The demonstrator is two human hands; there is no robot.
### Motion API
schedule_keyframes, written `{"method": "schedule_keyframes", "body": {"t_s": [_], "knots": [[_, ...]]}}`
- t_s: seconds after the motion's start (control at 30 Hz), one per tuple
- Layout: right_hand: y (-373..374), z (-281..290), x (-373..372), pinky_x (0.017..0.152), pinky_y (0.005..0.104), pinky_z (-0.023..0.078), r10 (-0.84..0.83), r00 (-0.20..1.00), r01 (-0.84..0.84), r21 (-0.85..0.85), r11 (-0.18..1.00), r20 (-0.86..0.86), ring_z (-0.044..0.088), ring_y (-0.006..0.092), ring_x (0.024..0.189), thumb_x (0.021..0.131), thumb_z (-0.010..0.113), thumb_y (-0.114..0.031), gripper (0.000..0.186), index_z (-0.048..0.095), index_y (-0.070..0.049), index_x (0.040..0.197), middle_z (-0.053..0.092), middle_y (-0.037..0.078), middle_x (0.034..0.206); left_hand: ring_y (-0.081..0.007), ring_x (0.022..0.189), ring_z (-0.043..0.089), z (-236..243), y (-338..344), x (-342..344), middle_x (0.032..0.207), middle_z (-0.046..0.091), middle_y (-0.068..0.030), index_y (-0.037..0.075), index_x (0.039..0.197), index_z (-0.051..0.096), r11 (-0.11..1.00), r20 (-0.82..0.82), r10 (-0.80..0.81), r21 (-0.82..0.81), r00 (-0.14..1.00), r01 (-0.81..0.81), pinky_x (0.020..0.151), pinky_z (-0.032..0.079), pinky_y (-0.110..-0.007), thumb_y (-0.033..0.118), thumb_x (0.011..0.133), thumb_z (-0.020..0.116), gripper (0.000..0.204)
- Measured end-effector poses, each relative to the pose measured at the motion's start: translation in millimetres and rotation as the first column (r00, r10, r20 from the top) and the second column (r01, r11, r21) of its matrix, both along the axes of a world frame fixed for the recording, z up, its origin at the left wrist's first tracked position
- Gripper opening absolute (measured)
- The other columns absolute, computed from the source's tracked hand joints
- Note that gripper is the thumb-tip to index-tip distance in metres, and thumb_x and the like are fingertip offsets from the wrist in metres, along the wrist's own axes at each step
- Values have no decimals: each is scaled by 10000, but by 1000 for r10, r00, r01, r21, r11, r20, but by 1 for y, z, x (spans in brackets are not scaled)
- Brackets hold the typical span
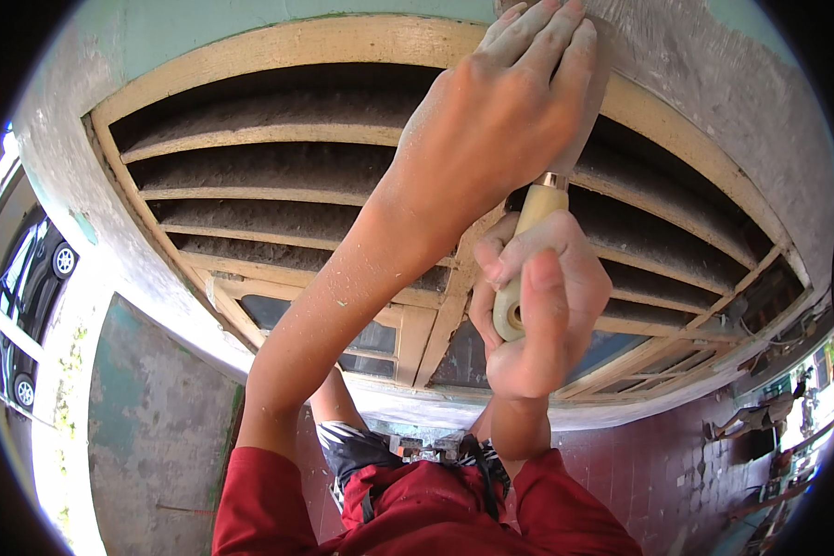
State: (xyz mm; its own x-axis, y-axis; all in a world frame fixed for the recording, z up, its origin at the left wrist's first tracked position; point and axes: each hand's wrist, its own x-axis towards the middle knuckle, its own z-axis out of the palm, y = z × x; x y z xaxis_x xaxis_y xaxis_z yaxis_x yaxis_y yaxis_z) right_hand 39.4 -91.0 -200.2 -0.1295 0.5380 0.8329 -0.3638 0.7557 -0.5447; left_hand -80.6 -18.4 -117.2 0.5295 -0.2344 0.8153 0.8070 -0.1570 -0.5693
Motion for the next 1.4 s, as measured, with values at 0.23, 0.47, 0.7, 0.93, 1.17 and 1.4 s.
{"method": "schedule_keyframes", "body": {"t_s": [0.23, 0.47, 0.7, 0.93, 1.17, 1.4], "knots": [[2, 6, 3, 380, 202, 190, -33, 999, 33, -25, 999, 24, 344, 55, 393, 960, 505, -332, 375, 475, -30, 739, 522, 121, 657, -397, 1221, 601, 7, -24, 7, 1277, 591, -318, -188, 1247, 522, 981, 54, 44, -192, 998, -33, 1032, 530, -414, 46, 861, 564, 453], [1, 2, 6, 390, 211, 189, -54, 998, 53, 52, 997, 30, 343, 53, 416, 963, 522, -312, 368, 475, -38, 722, 515, 101, 651, -299, 1165, 642, -8, -13, 12, 1228, 655, -208, -81, 1141, 609, 997, 156, 65, -42, 986, -59, 1033, 514, -365, 93, 812, 621, 372], [-1, 2, 3, 409, 215, 203, -42, 999, 42, 21, 999, 28, 348, 52, 420, 976, 518, -285, 366, 479, -36, 711, 519, 86, 639, -397, 1254, 576, -1, -19, 2, 1317, 568, -314, -191, 1274, 501, 954, -6, 298, -21, 954, -298, 1063, 505, -411, 26, 849, 557, 480], [1, 3, 6, 425, 212, 228, -2, 1000, 2, 45, 999, 16, 353, 52, 427, 976, 520, -262, 350, 482, -33, 713, 518, 61, 640, -392, 1308, 533, -1, -35, 9, 1363, 541, -312, -170, 1310, 492, 948, 107, 45, -319, 993, -8, 1098, 470, -411, 24, 862, 566, 494], [1, 10, 6, 431, 210, 236, -27, 1000, 27, 60, 998, 6, 356, 50, 441, 972, 520, -266, 361, 477, -34, 699, 523, 54, 659, -315, 1193, 626, 1, -22, 10, 1261, 635, -223, -102, 1175, 584, 994, 123, 80, -87, 989, -69, 1042, 505, -376, 84, 824, 607, 398], [1, 15, 5, 426, 207, 226, -22, 1000, 22, 60, 998, 6, 357, 45, 446, 966, 521, -275, 354, 481, -37, 708, 526, 64, 667, -329, 1220, 609, 4, -20, 9, 1297, 619, -230, -104, 1205, 581, 994, 123, 96, -69, 988, -88, 1060, 489, -377, 75, 822, 609, 424]]}}
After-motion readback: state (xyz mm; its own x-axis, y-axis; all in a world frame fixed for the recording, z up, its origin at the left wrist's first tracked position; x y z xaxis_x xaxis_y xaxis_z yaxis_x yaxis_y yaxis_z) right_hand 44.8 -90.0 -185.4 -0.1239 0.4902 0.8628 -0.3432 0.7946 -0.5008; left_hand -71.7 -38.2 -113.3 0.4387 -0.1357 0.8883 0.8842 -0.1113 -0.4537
